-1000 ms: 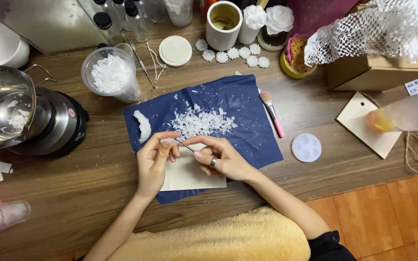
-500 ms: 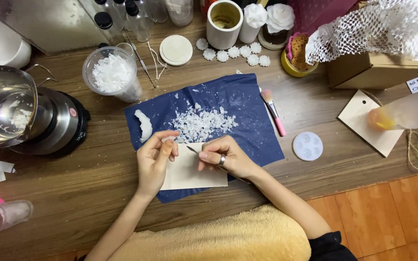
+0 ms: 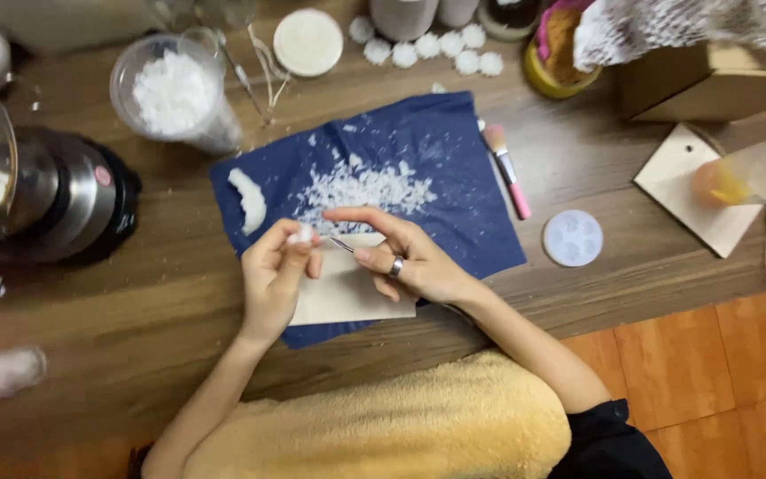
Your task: A person uses a small metal pick to precisely place small white wax flakes onto a white card with holes, likely for a craft or candle-making project.
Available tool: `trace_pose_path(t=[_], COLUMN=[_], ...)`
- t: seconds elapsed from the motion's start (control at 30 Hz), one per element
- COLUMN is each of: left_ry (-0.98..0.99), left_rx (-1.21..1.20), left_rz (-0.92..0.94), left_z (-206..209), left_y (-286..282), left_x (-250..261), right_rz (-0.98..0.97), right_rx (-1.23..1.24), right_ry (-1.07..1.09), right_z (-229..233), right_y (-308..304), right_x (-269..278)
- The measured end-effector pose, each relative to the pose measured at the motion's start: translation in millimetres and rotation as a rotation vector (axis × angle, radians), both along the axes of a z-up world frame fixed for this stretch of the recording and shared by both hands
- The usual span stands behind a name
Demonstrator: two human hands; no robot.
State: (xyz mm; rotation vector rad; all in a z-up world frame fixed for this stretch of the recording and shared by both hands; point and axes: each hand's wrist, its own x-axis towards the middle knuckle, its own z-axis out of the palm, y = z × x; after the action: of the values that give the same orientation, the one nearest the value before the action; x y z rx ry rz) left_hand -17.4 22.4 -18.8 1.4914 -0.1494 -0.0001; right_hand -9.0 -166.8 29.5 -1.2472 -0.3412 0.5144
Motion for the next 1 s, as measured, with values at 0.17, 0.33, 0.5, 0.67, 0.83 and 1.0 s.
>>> trace_pose_path(t=[0.17, 0.33, 0.5, 0.67, 0.83, 1.0], left_ry=[-0.173, -0.381, -0.496, -0.546, -0.585, -0.598], left_rx=[0.112, 0.238, 0.235, 0.215, 0.197, 0.199], left_rz=[-0.003, 0.008, -0.005, -0.047, -0.089, -0.115], left_z=[13.7, 24.5, 25.0, 7.4, 8.4, 8.6], left_y=[-1.2, 0.4, -0.8, -2.0, -1.8, -2.2], left_x=[-2.7, 3.1, 0.7, -2.6, -4.6, -3.5], right_rz=[0.092, 0.071, 0.096, 0.121, 0.113, 0.099], right_rx=[-0.086, -0.128, -0.069, -0.032, 0.010, 0.050], right_ry=[-0.075, -0.162, -0.173, -0.178, -0.230, -0.294], right_z=[6.8, 3.4, -6.0, -3.4, -12.7, -17.3], right_y=[0.8, 1.6, -0.5, -1.1, -3.7, -3.5], right_x=[-3.0, -7.8, -9.2, -11.9, -14.9, -14.9])
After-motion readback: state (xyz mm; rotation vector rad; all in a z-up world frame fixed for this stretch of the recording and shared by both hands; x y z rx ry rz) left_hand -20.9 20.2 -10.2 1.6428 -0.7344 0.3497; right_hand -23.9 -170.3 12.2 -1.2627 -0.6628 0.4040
